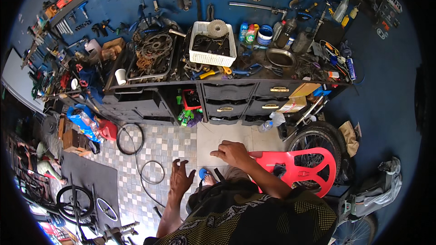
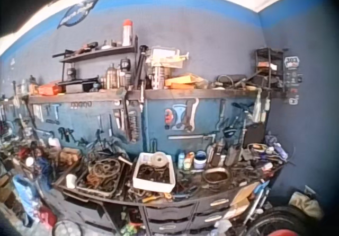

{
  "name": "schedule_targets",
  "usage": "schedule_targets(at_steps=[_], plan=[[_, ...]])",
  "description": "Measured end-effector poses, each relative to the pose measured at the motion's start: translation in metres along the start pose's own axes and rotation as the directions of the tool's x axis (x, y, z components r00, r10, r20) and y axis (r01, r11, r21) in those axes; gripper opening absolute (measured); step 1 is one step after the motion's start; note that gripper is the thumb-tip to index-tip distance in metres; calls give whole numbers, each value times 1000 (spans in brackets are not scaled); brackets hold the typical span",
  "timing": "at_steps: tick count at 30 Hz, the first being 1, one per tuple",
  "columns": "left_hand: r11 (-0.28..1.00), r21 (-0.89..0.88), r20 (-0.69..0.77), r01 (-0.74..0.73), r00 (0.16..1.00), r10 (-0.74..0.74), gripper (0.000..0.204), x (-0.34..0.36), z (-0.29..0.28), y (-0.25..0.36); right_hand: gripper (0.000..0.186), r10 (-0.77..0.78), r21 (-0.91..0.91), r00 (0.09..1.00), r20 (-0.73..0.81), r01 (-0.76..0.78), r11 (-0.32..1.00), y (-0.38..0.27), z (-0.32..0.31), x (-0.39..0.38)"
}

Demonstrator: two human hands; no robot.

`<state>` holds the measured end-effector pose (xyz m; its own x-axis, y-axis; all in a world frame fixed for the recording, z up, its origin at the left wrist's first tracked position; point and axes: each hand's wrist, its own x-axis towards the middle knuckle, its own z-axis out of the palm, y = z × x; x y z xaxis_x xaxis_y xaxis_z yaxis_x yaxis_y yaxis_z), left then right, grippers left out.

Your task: The person works on a bicycle mounted on a repair stand, handling small parts and tools from a nearby workbench. They repeatedly insert and adjust small components into the bicycle frame, then return to the workbench to select additional parts.

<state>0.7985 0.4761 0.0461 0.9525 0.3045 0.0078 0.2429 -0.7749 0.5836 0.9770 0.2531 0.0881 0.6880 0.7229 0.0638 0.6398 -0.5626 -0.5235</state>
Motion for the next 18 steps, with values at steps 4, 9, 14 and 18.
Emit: schedule_targets(at_steps=[4, 9, 14, 18], plan=[[1000, 30, -39, -4, 999, 5, 55, 84, -23, -2, 27, 107, 94, 987, -122, -96, 991, 45, -17, 39], [1000, 18, -92, 21, 996, -19, 53, 163, -7, 17, 18, 111, 154, 973, -203, -80, 985, 121, -39, 107], [979, 20, 54, 203, 978, -203, 49, 233, 42, 73, 23, 280, 569, 955, -92, -181, 802, 194, -115, 212], [948, -256, 62, 189, 982, -179, 41, 287, 62, 137, 18, 84, 476, 986, -146, -4, 879, 240, -181, 315]])
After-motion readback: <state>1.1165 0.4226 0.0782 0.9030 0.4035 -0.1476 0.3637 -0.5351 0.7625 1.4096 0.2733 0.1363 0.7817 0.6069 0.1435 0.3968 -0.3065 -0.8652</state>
